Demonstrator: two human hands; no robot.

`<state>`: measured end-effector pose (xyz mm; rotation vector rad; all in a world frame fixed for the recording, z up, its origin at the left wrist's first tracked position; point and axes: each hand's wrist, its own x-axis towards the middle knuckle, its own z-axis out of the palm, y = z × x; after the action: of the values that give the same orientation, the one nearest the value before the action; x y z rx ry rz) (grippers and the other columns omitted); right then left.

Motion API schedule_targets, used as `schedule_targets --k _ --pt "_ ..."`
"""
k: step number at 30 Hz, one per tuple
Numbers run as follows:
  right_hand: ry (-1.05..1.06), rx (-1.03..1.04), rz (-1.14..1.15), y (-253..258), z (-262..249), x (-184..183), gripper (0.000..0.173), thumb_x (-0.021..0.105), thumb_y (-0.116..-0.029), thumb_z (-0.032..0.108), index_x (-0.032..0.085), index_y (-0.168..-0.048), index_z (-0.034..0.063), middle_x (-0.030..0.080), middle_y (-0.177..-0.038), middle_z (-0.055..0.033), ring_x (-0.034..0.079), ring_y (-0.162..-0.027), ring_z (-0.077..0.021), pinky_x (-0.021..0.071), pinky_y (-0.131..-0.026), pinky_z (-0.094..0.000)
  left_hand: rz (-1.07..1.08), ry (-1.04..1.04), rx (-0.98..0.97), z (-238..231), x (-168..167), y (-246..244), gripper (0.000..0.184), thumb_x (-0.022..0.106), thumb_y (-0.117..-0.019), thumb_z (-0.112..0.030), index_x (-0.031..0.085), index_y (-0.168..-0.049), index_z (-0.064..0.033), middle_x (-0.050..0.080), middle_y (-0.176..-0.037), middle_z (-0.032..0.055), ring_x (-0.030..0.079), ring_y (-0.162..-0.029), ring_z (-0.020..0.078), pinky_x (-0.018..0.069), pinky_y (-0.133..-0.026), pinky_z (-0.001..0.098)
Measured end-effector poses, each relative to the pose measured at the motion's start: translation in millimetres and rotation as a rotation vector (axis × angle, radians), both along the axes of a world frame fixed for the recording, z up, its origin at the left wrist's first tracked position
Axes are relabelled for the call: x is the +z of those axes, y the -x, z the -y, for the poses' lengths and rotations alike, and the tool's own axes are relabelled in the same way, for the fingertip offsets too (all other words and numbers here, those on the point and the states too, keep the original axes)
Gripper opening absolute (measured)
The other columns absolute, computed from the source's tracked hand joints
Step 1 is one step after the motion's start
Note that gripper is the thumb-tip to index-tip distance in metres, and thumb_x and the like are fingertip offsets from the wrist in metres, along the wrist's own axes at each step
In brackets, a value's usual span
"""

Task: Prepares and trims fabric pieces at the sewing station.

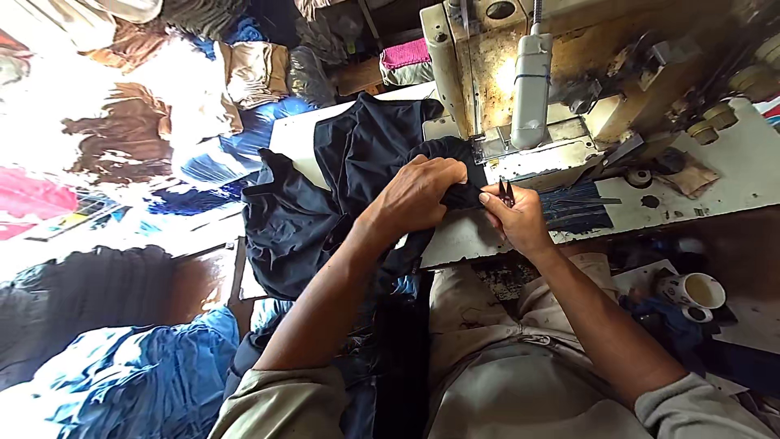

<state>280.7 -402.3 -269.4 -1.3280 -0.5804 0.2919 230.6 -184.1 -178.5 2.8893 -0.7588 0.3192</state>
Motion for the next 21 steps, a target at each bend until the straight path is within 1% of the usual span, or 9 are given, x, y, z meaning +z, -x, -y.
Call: schedule_targets --k 2,3,5,8,11,14,16,19,21 --pt "-0.004 0.013 0.007 -4 -1 5 0.017 0.063 -0.1027 0.015 0.072 -0.113 0.0041 0.056 -0.058 -0.0053 0.045 -0.041 -0.0099 0.0392 -0.037 -0.023 -0.107 -0.038 0.072 -7 17 1 0.021 0.067 -0.08 -0.028 0.058 -0.096 -0.0177 0.059 -0.074 -0.0007 0.061 -0.071 0.0208 0.0474 -0.063 0.0455" --pt "0.008 0.023 0.018 -6 -1 7 0.017 0.063 -0.103 0.015 0.072 -0.113 0.0046 0.055 -0.057 -0.0053 0.044 -0.04 -0.0098 0.0381 -0.036 -0.0226 -0.153 -0.059 0.106 -13 26 1 0.024 0.064 -0.0876 -0.04 0.057 -0.094 -0.0181 0.054 -0.068 -0.0009 0.059 -0.063 0.0209 0.0465 -0.055 0.0459" --pt "0.031 0.035 0.033 -11 -1 11 0.015 0.063 -0.1025 0.013 0.072 -0.11 0.0027 0.056 -0.057 -0.0038 0.046 -0.041 -0.009 0.0373 -0.036 -0.0222 -0.185 -0.075 0.18 -23 43 2 0.042 0.055 -0.099 -0.055 0.061 -0.093 -0.014 0.055 -0.065 0.0035 0.059 -0.061 0.0257 0.0473 -0.055 0.051" --pt "0.044 0.094 0.027 -18 2 19 0.017 0.061 -0.1039 0.013 0.071 -0.109 0.0008 0.059 -0.057 -0.0034 0.047 -0.04 -0.0082 0.036 -0.035 -0.0216 -0.145 -0.064 0.215 -38 54 0 0.028 0.057 -0.1021 -0.043 0.066 -0.101 -0.016 0.064 -0.08 0.0018 0.065 -0.074 0.0227 0.0515 -0.067 0.0515" --pt "-0.004 0.173 -0.077 -29 2 21 0.025 0.055 -0.107 0.017 0.07 -0.114 -0.0013 0.059 -0.057 -0.0048 0.044 -0.039 -0.009 0.0349 -0.035 -0.0233 -0.114 0.1 0.172 -39 54 3 0.013 0.067 -0.0979 -0.026 0.07 -0.105 -0.0164 0.07 -0.101 -0.0017 0.067 -0.095 0.0122 0.0567 -0.085 0.0391" --pt "-0.042 0.198 -0.211 -33 0 23 0.023 0.055 -0.1068 0.015 0.07 -0.107 -0.0019 0.058 -0.056 -0.0059 0.042 -0.037 -0.0081 0.0341 -0.033 -0.0224 -0.036 0.283 0.085 -37 48 10 0.007 0.068 -0.0917 -0.012 0.072 -0.097 -0.0114 0.066 -0.095 -0.001 0.065 -0.09 0.008 0.0565 -0.082 0.0277" --pt "-0.046 0.204 -0.228 -32 1 23 0.022 0.056 -0.1059 0.014 0.071 -0.109 -0.0024 0.057 -0.055 -0.006 0.042 -0.037 -0.0078 0.0339 -0.033 -0.0223 0.037 0.332 0.053 -36 43 17 0.009 0.065 -0.0904 -0.009 0.074 -0.092 -0.0105 0.067 -0.089 -0.0008 0.064 -0.086 0.0088 0.0548 -0.08 0.0292" --pt "-0.044 0.202 -0.195 -31 0 21 0.02 0.059 -0.1037 0.01 0.072 -0.111 -0.0034 0.057 -0.056 -0.0058 0.043 -0.038 -0.0081 0.0346 -0.033 -0.0225 0.131 0.335 0.043 -35 38 27 0.011 0.066 -0.0925 -0.008 0.077 -0.093 -0.0106 0.073 -0.09 0.0011 0.068 -0.099 0.0167 0.0517 -0.099 0.0421" --pt "-0.036 0.186 -0.155 -30 -1 19 0.018 0.062 -0.1021 0.01 0.072 -0.11 -0.0032 0.057 -0.055 -0.0052 0.045 -0.038 -0.0086 0.0356 -0.034 -0.0227 0.171 0.316 0.045 -34 34 29 0.013 0.066 -0.0935 -0.007 0.078 -0.098 -0.0108 0.073 -0.09 0.0024 0.068 -0.102 0.0194 0.0496 -0.102 0.0439"
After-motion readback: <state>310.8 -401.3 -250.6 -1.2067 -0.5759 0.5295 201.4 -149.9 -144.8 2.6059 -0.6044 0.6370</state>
